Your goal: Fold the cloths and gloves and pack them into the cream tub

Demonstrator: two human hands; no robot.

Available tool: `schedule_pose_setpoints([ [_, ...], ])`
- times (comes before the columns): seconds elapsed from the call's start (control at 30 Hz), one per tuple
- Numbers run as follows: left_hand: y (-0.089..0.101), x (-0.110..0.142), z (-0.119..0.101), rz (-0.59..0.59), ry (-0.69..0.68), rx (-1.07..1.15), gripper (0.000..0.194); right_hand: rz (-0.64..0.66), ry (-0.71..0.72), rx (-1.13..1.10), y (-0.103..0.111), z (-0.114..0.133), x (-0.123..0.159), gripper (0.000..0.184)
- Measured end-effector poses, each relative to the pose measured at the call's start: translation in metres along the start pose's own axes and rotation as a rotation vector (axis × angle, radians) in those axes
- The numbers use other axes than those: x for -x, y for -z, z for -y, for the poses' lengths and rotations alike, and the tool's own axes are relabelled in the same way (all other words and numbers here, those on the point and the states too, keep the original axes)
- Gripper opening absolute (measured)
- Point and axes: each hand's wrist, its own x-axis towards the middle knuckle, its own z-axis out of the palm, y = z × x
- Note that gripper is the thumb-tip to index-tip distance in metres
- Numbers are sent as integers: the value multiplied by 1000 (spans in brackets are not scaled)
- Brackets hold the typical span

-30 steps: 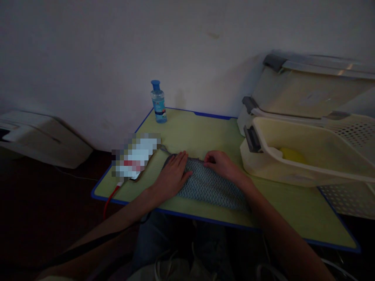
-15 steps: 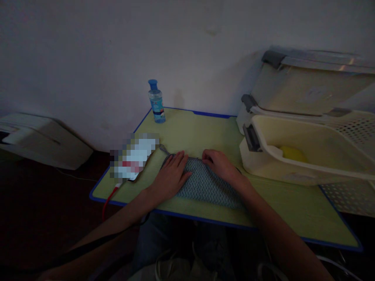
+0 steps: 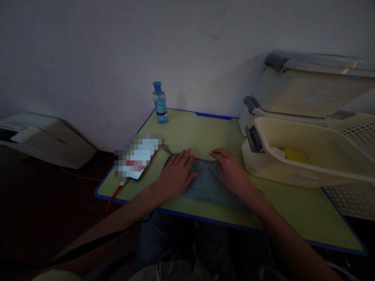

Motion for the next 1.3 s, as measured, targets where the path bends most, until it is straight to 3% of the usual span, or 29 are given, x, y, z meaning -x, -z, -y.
schedule_pose_setpoints([
  [0.17,5,-4,-24,19,-123,50,51,42,-19,67,-2,19,27,52],
  [0.4,-18,-3,-34,39,-134,39,53,184,-67,212,-25,23,42,50],
  [0.87,-25,11,-5,-27,-8,-14,70,148,-130,228,-25,8,57,55],
  [1.3,-21,27,20,-49,23,-36,70,161,-92,240,-20,-4,65,60],
])
